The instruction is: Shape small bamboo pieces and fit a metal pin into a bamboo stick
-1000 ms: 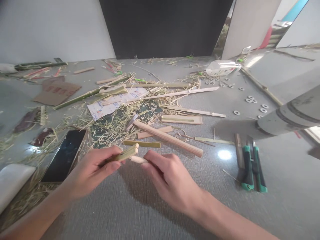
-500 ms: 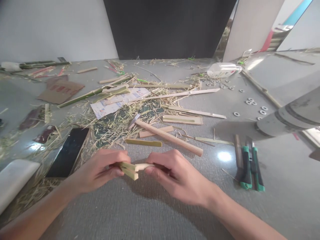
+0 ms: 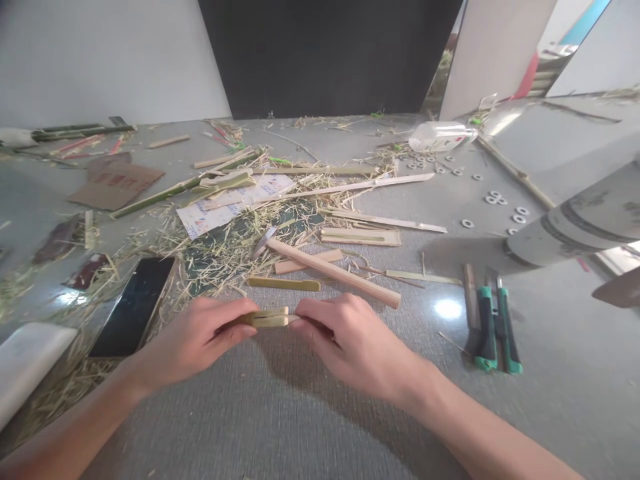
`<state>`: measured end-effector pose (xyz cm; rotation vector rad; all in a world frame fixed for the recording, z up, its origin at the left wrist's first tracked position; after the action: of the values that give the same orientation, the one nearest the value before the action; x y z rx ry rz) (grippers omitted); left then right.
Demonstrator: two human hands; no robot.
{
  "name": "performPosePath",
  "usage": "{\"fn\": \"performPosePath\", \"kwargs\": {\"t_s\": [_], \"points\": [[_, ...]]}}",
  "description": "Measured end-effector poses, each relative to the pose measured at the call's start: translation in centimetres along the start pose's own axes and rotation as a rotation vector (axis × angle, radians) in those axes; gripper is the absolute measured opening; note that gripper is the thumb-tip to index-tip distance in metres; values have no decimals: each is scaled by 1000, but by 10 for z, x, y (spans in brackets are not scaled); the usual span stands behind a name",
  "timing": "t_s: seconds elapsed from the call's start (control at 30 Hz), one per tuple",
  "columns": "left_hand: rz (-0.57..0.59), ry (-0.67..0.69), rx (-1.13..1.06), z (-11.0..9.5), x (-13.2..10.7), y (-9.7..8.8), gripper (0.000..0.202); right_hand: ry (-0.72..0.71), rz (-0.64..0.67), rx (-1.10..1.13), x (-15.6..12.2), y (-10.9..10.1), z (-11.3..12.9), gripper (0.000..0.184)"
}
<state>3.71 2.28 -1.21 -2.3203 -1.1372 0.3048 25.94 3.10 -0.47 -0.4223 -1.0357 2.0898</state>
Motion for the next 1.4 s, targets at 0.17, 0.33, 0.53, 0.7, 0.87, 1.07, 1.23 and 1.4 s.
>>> {"fn": "performPosePath", "kwargs": {"t_s": [0.17, 0.33, 0.53, 0.7, 0.87, 1.07, 1.23, 1.4], "points": [[-59, -5, 56, -1, -1, -2, 23, 94, -17, 5, -1, 10, -1, 37], [-161, 18, 88, -6, 1, -5, 26, 157, -70, 43, 0, 14, 1, 36], [258, -391, -559, 12, -4, -2, 44, 34, -56, 10, -1, 4, 8, 27], [479, -412, -940, 9, -9, 10, 47, -63, -104, -19, -2, -3, 12, 28], [201, -322, -1022, 1, -3, 15, 42, 25, -167, 4, -4, -1, 9, 32], [122, -285, -865, -5, -1, 12, 40, 57, -203, 9, -4, 1, 11, 36], [154, -253, -813, -5, 1, 11, 46, 7, -157, -10, -4, -2, 12, 33], [613, -323, -1006, -5, -7, 34, 46, -192, -70, -40, -4, -1, 18, 29]]}}
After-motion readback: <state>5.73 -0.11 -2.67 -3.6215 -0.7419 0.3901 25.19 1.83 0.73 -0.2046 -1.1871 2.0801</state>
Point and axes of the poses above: each hand's wrist, its own x-axis towards the middle knuckle, its own y-axis out of the palm, z = x × y, the point moved 4 cm from there along x, towards the middle knuckle, and after that the axes turned 12 degrees about -x, right-handed, at the moved point
